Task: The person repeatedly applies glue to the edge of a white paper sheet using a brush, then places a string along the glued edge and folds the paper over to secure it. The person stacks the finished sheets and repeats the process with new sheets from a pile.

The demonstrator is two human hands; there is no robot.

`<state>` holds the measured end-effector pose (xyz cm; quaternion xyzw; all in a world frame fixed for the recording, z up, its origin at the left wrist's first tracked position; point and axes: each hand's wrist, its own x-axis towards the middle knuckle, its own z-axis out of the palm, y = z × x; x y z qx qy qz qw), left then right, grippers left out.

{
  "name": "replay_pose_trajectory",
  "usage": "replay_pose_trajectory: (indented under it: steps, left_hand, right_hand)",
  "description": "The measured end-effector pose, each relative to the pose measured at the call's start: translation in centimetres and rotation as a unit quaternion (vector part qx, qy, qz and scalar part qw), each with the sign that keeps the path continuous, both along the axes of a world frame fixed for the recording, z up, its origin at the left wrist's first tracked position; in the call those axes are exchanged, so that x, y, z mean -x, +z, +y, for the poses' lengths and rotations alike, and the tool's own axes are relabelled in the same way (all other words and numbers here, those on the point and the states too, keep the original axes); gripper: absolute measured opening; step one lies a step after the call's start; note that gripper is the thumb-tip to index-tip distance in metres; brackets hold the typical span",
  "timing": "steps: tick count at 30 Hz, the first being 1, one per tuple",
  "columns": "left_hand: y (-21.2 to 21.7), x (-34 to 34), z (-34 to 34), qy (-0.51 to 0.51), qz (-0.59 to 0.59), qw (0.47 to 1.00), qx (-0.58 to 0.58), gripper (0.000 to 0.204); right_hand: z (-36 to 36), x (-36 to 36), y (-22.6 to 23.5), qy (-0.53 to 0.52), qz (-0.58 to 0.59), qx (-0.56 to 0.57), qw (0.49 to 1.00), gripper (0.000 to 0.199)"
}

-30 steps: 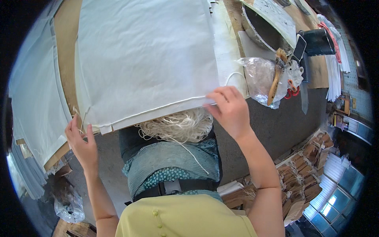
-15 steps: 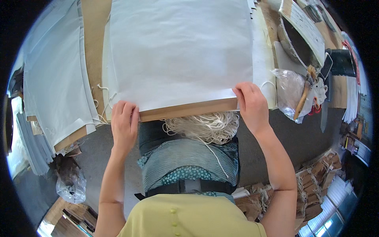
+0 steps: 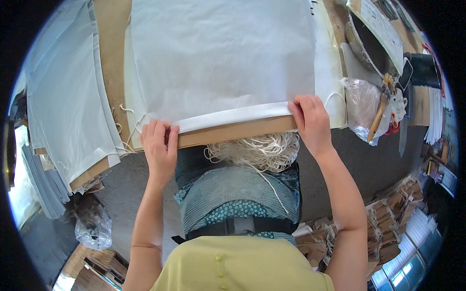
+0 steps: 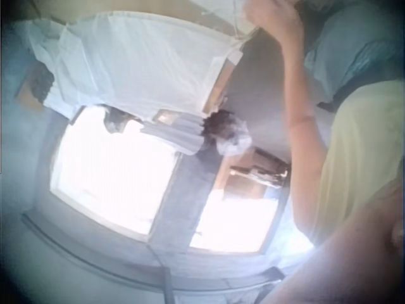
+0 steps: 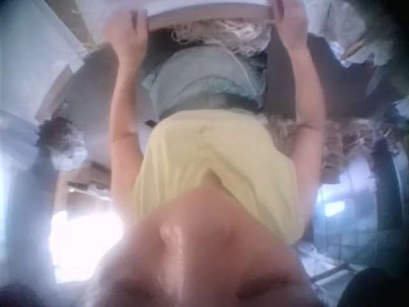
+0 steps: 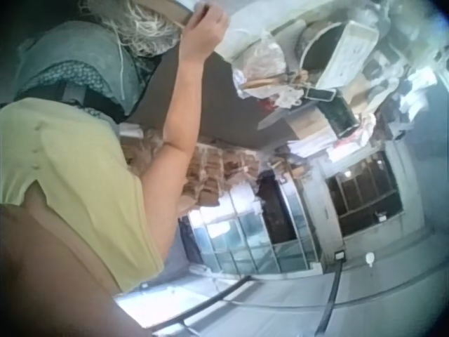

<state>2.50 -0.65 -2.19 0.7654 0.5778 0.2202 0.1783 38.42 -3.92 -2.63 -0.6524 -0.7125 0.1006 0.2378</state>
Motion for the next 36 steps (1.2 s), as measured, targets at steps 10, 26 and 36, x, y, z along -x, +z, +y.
replay_pose_trajectory:
  steps: [10,26,36]
  left_hand:
    - [0.3,-6.4,-2.3,-0.156,0.077,0.985,-0.017,0.055]
    - [3.3,2.4,-2.3,-0.046,-0.065,0.988,0.131,0.058]
    - [4.4,7.1,-1.4,0.215,-0.334,0.875,0.276,0.023]
  right_hand:
    - [-0.1,0.0,-0.5,-0.014,0.008,-0.001,1.0,0.016]
    - [-4.8,0.6,0.9,0.028,-0.092,0.05,0.994,0.057]
    - [-2.5,-0.1,2.7,-0.166,0.392,0.334,0.841,0.019]
